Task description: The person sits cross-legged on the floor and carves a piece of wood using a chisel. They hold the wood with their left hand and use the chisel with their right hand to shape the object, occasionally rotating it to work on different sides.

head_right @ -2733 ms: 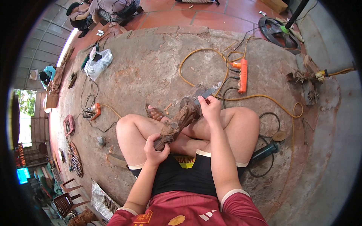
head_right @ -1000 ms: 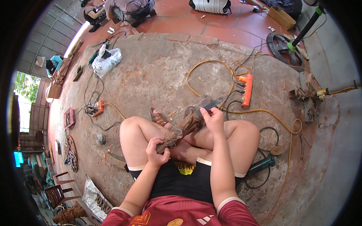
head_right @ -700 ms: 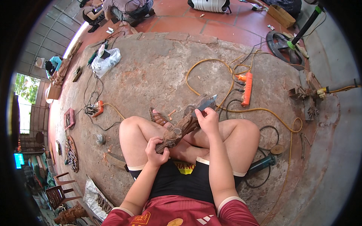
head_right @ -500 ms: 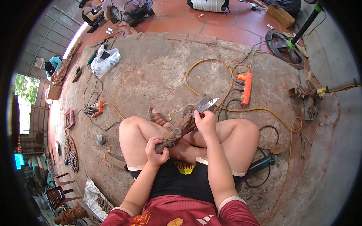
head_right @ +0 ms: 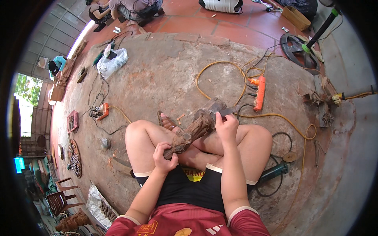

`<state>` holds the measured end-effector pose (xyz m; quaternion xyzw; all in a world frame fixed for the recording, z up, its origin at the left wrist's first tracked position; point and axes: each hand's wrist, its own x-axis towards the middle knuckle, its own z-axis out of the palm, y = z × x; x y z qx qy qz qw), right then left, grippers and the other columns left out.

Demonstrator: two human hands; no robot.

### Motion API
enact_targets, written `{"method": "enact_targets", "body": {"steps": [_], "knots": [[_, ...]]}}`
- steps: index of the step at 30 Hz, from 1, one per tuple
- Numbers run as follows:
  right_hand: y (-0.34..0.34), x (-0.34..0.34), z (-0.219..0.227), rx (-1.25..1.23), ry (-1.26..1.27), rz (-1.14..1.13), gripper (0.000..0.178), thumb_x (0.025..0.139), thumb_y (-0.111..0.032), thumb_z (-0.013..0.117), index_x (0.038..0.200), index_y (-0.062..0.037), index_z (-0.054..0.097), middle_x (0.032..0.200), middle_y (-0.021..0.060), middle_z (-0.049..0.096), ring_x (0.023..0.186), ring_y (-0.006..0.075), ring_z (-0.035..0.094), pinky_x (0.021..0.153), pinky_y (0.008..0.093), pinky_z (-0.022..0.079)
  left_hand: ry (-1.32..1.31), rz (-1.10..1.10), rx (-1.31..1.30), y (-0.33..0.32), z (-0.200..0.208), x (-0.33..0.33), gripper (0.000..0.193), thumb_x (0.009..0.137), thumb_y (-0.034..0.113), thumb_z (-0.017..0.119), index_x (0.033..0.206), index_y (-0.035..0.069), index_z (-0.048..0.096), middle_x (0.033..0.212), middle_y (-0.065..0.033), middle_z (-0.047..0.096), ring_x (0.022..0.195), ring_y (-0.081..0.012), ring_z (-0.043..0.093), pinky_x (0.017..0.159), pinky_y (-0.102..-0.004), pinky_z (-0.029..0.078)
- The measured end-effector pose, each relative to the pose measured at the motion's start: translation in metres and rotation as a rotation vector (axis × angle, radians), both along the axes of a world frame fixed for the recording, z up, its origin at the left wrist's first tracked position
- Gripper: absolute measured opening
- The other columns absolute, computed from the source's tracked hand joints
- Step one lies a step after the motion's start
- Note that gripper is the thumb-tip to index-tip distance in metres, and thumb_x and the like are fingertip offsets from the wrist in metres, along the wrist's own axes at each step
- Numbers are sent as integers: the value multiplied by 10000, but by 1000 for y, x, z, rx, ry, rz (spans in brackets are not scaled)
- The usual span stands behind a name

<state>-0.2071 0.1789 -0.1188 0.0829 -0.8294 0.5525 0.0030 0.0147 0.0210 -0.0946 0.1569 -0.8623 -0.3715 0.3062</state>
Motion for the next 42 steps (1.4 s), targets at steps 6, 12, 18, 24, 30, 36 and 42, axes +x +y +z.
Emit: {"method": "enact_targets", "body": {"steps": [6, 12, 18, 24, 30, 36, 42], "knots": [[-11, 14, -10, -24, -138, 132, 279, 836, -196, 739, 717, 44, 662, 664, 183, 672, 570, 246, 659, 568, 369, 503, 7, -5, 6, 0, 1, -1, 280, 641, 12, 654, 906, -6, 568, 936, -197, 631, 829, -328, 642, 770, -378, 534], [-6, 1, -12, 46, 185, 38, 258, 852, -189, 729, 765, 49, 678, 687, 182, 688, 579, 213, 656, 569, 355, 497, 3, 0, 8, 1, 2, -1, 277, 640, 16, 656, 903, -5, 570, 943, -199, 635, 837, -328, 647, 773, -378, 535], [-12, 10, -7, 27, -235, 186, 229, 851, -177, 729, 771, 31, 681, 683, 166, 686, 592, 223, 668, 578, 357, 508, 6, 1, -1, 0, 1, -1, 272, 639, 17, 651, 896, -11, 568, 940, -201, 637, 836, -327, 647, 775, -379, 536], [-1, -3, -12, 56, 27, 37, 227, 851, -170, 736, 774, 38, 684, 698, 152, 686, 616, 179, 647, 577, 334, 489, 0, 5, 5, 1, 2, -1, 270, 638, 18, 650, 894, -11, 568, 935, -201, 637, 837, -326, 648, 778, -380, 535], [3, 9, -14, -107, -287, 418, 285, 821, -212, 788, 781, 56, 702, 698, 57, 690, 625, 85, 582, 564, 272, 465, 14, 1, 1, 0, 1, -1, 272, 637, 20, 653, 894, -10, 568, 926, -197, 636, 831, -325, 645, 777, -381, 534], [-4, 18, -16, -282, -500, 517, 300, 784, -222, 817, 804, 58, 712, 684, 85, 687, 619, 109, 595, 570, 285, 477, 11, -3, -4, 0, 1, -3, 278, 636, 19, 662, 897, -12, 569, 925, -195, 635, 830, -329, 646, 769, -379, 536], [-7, 19, -6, -116, -323, 374, 259, 780, -203, 808, 843, 36, 731, 730, 148, 711, 634, 163, 658, 601, 310, 507, 12, 3, -1, 0, 1, -2, 274, 638, 14, 655, 897, -10, 566, 912, -190, 631, 822, -320, 642, 772, -377, 532]]}}
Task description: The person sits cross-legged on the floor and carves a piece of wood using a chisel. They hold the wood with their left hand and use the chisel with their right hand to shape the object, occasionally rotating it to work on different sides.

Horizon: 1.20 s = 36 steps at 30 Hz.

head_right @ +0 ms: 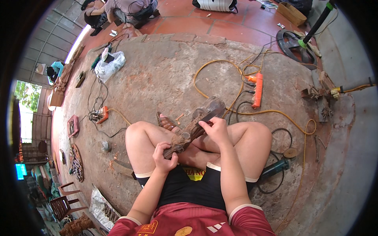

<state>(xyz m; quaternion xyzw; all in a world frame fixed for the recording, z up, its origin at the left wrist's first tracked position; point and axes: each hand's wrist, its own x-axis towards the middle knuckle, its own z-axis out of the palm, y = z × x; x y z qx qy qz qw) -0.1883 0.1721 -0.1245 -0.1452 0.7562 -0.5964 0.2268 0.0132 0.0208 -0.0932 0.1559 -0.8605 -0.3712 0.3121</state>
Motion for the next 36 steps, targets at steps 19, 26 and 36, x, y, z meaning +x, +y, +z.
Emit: {"method": "enact_targets", "body": {"steps": [19, 26, 36], "knots": [[-6, -8, -18, -165, -152, -214, 224, 837, -101, 771, 991, 41, 694, 855, 31, 694, 786, 96, 641, 687, 236, 514, -69, -51, -34, -13, 21, -24, 308, 652, 35, 681, 942, -7, 588, 919, -170, 636, 815, -317, 648, 768, -369, 534], [-7, -23, -25, -428, -341, -349, 176, 884, -109, 728, 1018, 2, 699, 968, 49, 715, 790, 84, 637, 690, 235, 520, -180, 17, -44, -40, 64, -96, 307, 789, 111, 627, 1054, -23, 551, 860, -187, 640, 800, -328, 643, 739, -390, 515], [-3, -38, -30, -356, -358, -517, 174, 857, -139, 759, 941, 2, 701, 801, 37, 692, 652, 83, 601, 600, 242, 504, -342, 158, -223, -55, 95, -184, 253, 864, 187, 573, 750, -35, 615, 756, -268, 657, 750, -451, 655, 708, -506, 522]]}}
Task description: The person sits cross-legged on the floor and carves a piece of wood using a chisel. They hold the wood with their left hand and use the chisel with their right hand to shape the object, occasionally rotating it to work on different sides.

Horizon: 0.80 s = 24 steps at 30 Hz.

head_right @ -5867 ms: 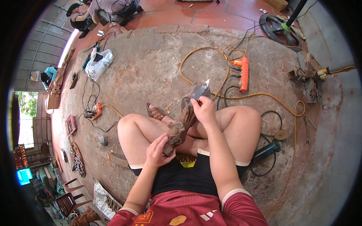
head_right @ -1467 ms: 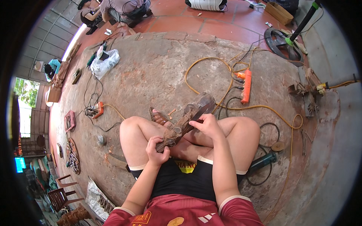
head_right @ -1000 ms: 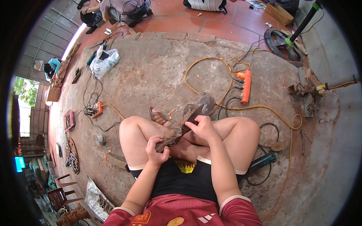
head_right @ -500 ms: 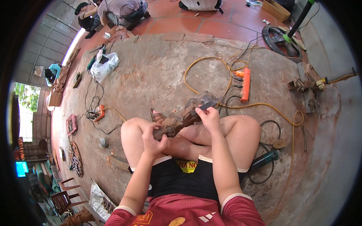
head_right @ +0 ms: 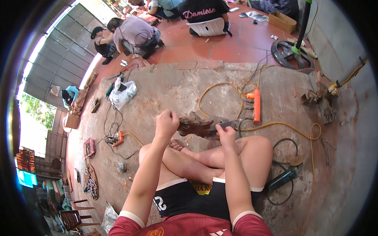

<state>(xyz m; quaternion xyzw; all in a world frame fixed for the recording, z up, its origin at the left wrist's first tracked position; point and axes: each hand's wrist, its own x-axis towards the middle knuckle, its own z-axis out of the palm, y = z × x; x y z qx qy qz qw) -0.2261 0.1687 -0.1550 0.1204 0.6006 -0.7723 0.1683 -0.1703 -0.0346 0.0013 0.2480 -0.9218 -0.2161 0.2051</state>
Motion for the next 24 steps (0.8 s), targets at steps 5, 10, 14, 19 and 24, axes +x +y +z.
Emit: {"method": "enact_targets", "body": {"steps": [5, 10, 14, 19, 24], "knots": [[15, -9, -5, 2, 18, -34, 134, 878, -144, 742, 890, -42, 656, 812, 23, 669, 702, 92, 623, 579, 241, 507, -27, -166, -144, 23, 14, -39, 218, 855, 175, 582, 758, -20, 589, 730, -255, 653, 685, -441, 647, 635, -523, 527], [14, -9, 3, -12, 52, -69, 123, 882, -140, 731, 899, -38, 664, 844, 33, 687, 716, 94, 630, 577, 238, 501, 66, -333, -276, 44, 15, -19, 189, 849, 148, 606, 724, 23, 541, 682, -216, 625, 616, -408, 622, 576, -487, 511], [9, -4, -3, 50, 14, 3, 136, 883, -162, 731, 898, -37, 678, 841, 27, 689, 729, 88, 626, 587, 233, 489, 165, -462, -345, 50, 3, 45, 174, 749, 95, 651, 696, 59, 489, 621, -121, 548, 562, -317, 575, 518, -410, 474], [-8, 16, 8, -101, 24, 157, 171, 867, -176, 749, 875, -19, 680, 794, 19, 676, 679, 81, 597, 592, 233, 465, 269, -603, -297, 60, -18, 111, 127, 648, 57, 651, 682, 59, 529, 610, -84, 515, 520, -262, 522, 487, -362, 420], [-5, 24, 12, 51, 85, 290, 157, 853, -166, 763, 857, -27, 690, 768, 6, 667, 665, 69, 570, 598, 237, 455, 274, -540, -204, 64, -33, 149, 121, 630, 29, 620, 728, 25, 550, 697, -127, 595, 551, -275, 568, 522, -351, 468]]}}
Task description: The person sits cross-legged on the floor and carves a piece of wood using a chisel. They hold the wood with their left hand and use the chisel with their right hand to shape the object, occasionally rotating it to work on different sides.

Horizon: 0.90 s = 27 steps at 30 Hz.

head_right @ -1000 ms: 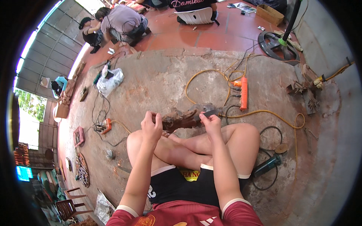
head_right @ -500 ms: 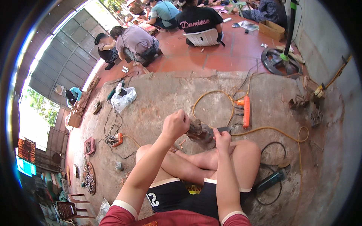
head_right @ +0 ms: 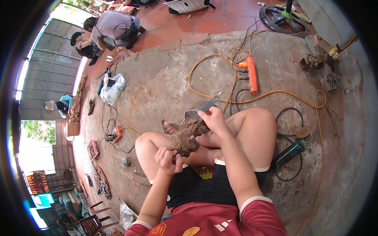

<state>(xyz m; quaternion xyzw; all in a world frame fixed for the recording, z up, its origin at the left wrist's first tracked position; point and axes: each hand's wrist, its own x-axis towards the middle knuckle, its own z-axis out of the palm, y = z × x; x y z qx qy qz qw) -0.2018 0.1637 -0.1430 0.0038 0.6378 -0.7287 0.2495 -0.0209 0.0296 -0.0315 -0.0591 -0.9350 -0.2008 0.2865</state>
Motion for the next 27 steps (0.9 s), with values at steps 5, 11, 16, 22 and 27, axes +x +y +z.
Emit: {"method": "enact_targets", "body": {"steps": [5, 11, 16, 22, 27], "knots": [[1, 6, -3, 113, 88, 204, 237, 812, -188, 784, 850, 26, 692, 762, 54, 688, 688, 105, 600, 620, 291, 490, 89, 43, 12, -1, -24, 26, 125, 622, 72, 630, 725, 42, 564, 748, -114, 624, 639, -278, 628, 587, -353, 512], [-3, 14, 6, 71, 26, 469, 268, 801, -211, 790, 846, 37, 700, 740, 68, 688, 674, 112, 605, 621, 301, 501, 100, 59, 34, -1, -37, 43, 124, 643, 58, 598, 747, 31, 537, 740, -147, 619, 626, -301, 628, 593, -381, 529], [-7, 22, -2, 204, 127, 428, 263, 805, -219, 786, 838, 29, 704, 740, 68, 691, 674, 115, 610, 616, 303, 501, 149, 121, 97, -10, -48, 51, 128, 660, 46, 594, 770, 24, 531, 753, -167, 611, 611, -302, 608, 569, -382, 518], [-12, 26, 10, 178, 107, 479, 316, 795, -259, 778, 809, 44, 692, 706, 150, 695, 628, 200, 659, 610, 343, 513, 159, 129, 96, -14, -47, 50, 120, 665, 41, 590, 765, 26, 526, 749, -165, 606, 596, -297, 597, 555, -380, 508], [-10, 22, -10, 303, 234, 268, 281, 805, -228, 774, 846, 40, 699, 718, 128, 698, 637, 171, 642, 615, 336, 512, 157, 122, 103, -14, -51, 50, 144, 640, 62, 614, 766, 46, 549, 749, -125, 619, 626, -285, 627, 576, -362, 515]]}}
